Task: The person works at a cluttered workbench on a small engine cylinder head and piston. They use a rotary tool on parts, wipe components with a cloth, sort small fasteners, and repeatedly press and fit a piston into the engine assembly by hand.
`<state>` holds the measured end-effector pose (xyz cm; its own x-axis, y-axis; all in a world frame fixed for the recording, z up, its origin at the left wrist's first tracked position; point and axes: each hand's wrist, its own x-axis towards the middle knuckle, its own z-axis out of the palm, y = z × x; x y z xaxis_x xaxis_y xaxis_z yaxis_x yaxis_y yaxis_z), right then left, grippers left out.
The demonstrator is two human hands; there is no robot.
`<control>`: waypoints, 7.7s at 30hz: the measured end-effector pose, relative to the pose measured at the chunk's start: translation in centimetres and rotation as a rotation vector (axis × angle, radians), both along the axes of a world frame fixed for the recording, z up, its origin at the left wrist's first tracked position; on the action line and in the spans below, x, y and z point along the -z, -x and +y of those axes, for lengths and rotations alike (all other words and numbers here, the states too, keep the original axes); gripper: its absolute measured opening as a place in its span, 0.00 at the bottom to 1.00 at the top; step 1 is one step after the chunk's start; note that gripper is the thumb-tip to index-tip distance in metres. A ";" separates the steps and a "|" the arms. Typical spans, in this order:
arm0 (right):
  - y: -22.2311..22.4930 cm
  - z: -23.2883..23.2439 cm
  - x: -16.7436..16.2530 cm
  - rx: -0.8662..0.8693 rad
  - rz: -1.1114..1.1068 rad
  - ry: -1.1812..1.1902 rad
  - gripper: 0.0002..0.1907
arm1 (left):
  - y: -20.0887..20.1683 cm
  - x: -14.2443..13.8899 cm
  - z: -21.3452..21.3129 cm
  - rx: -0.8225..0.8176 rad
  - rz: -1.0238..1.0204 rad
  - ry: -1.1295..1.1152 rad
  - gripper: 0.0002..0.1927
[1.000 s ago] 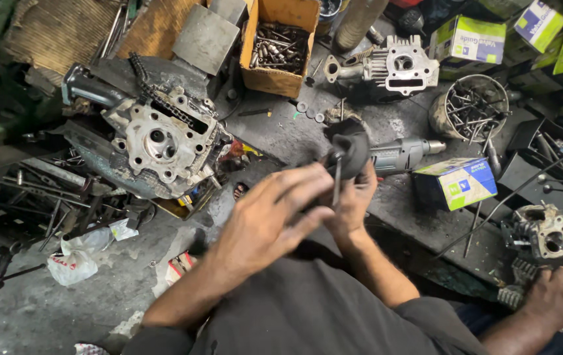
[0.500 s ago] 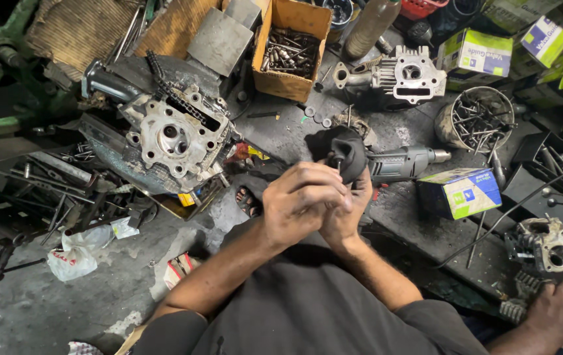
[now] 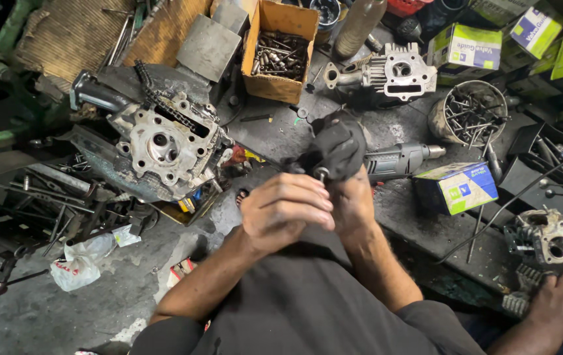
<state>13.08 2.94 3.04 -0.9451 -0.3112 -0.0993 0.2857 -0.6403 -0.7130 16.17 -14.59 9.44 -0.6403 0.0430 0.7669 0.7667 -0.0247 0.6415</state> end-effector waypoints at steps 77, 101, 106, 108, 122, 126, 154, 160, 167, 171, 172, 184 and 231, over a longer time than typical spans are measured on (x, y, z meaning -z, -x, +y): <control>2.5 4.9 -0.9 -0.701 0.868 -0.974 0.05 | -3.6 1.0 -5.4 -0.122 -0.426 0.595 0.13; 0.6 16.2 3.1 0.597 0.531 -0.760 0.23 | 9.8 23.3 -4.7 -0.474 -0.690 0.148 0.09; 0.0 13.8 0.0 0.162 0.294 -0.457 0.18 | 9.4 22.3 -4.9 -0.481 -0.595 0.211 0.11; 0.1 13.8 -0.7 0.022 0.319 -0.570 0.15 | 9.0 20.4 -4.6 -0.464 -0.629 0.171 0.15; 4.6 10.7 -2.5 -0.825 0.599 -0.756 0.19 | -3.3 4.4 -2.9 0.524 -0.913 0.350 0.20; 4.0 7.2 -1.4 -0.796 0.583 -0.677 0.21 | -5.5 5.5 -4.1 0.395 -1.008 0.337 0.23; 4.7 -20.3 -7.6 -0.642 0.820 -1.105 0.23 | -8.2 21.5 -12.3 0.520 -0.652 -0.047 0.22; 2.6 -21.4 -9.8 -0.552 1.025 -1.571 0.25 | -7.4 18.9 -14.0 0.670 -0.932 -0.054 0.25; 3.8 -21.8 -8.1 -0.715 1.292 -1.489 0.29 | -6.8 17.4 -13.7 0.607 -0.913 -0.015 0.26; 5.5 -19.5 -9.6 -0.628 1.266 -1.335 0.28 | -6.7 15.3 -13.8 0.506 -0.921 -0.045 0.26; 5.5 -19.3 -9.8 -0.619 1.337 -1.369 0.27 | -6.7 14.9 -13.9 0.482 -0.952 -0.055 0.27; 1.5 -24.8 -13.7 -1.516 1.587 -2.079 0.16 | -8.3 14.2 -11.3 0.441 -0.628 -0.062 0.24; -4.4 -6.7 2.5 -0.540 -0.110 -1.287 0.23 | -12.4 33.4 -23.1 0.594 -1.427 -0.253 0.23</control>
